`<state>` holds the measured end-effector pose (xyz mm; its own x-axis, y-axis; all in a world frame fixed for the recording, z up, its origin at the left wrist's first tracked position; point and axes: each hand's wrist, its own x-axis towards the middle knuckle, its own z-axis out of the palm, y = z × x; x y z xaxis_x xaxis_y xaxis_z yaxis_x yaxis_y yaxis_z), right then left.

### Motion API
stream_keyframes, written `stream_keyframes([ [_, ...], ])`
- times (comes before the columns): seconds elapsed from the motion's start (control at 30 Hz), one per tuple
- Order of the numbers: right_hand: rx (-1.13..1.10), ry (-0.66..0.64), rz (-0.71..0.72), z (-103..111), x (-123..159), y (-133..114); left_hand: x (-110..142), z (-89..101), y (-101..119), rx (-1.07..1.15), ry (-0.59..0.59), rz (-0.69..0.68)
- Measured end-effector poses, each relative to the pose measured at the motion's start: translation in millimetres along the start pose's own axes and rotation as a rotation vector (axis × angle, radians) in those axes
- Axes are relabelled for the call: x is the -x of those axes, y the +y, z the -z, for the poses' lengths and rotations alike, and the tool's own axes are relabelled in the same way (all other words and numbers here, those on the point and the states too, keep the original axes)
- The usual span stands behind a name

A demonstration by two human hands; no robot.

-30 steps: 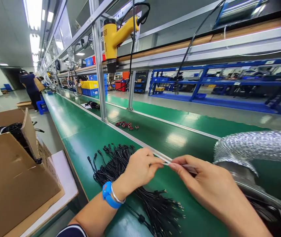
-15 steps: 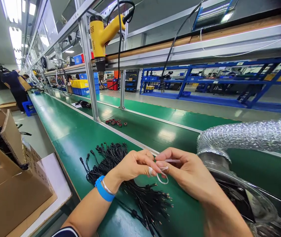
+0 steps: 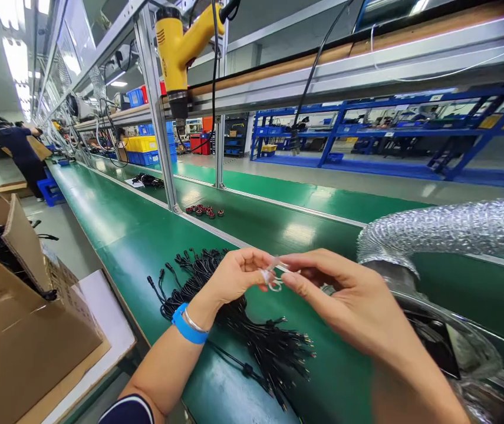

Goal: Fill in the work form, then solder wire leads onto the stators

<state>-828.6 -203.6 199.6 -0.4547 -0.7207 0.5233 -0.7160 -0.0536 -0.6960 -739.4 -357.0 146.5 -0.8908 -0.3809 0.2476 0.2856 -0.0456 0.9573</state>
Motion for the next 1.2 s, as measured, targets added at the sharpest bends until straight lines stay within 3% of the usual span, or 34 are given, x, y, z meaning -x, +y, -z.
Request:
stream_keyframes([
  [0.1, 0.102, 0.040, -0.053, -11.9, -45.7, -13.5, -17.0, 34.4, 6.1, -0.213, 0.089, -0.010],
  [0.2, 0.271, -0.077, -0.057, -46.3, -130.0, 0.9, -42.0, 102.9, -0.4, -0.346, 0.289, 0.022],
  [0.3, 0.463, -0.344, -0.127, -104.4, -210.3, 56.4, -57.0, 183.5, -17.9, -0.408, 0.473, 0.102],
  [0.37, 0.498, -0.452, -0.194, -150.5, -245.0, 102.4, -56.8, 228.7, -31.7, -0.425, 0.554, 0.143],
  [0.47, 0.550, -0.527, -0.294, -216.8, -278.3, 162.7, -50.3, 271.5, -53.7, -0.416, 0.597, 0.190],
  [0.53, 0.572, -0.540, -0.346, -254.9, -299.4, 192.8, -47.1, 284.2, -67.7, -0.391, 0.605, 0.210],
  [0.63, 0.585, -0.539, -0.379, -302.3, -334.4, 223.8, -43.1, 288.6, -80.4, -0.340, 0.597, 0.236],
  [0.77, 0.565, -0.579, -0.325, -344.6, -371.8, 248.4, -35.8, 286.8, -77.3, -0.218, 0.564, 0.299],
  [0.93, 0.543, -0.536, -0.274, -361.8, -376.7, 259.6, -34.6, 287.8, -70.2, 0.059, 0.571, 0.401],
  [1.07, 0.586, -0.413, -0.313, -360.9, -352.1, 255.3, -38.1, 289.8, -74.8, 0.028, 0.628, 0.454],
  [1.2, 0.592, -0.351, -0.232, -354.7, -330.8, 253.7, -37.3, 289.3, -77.9, 0.036, 0.661, 0.454],
])
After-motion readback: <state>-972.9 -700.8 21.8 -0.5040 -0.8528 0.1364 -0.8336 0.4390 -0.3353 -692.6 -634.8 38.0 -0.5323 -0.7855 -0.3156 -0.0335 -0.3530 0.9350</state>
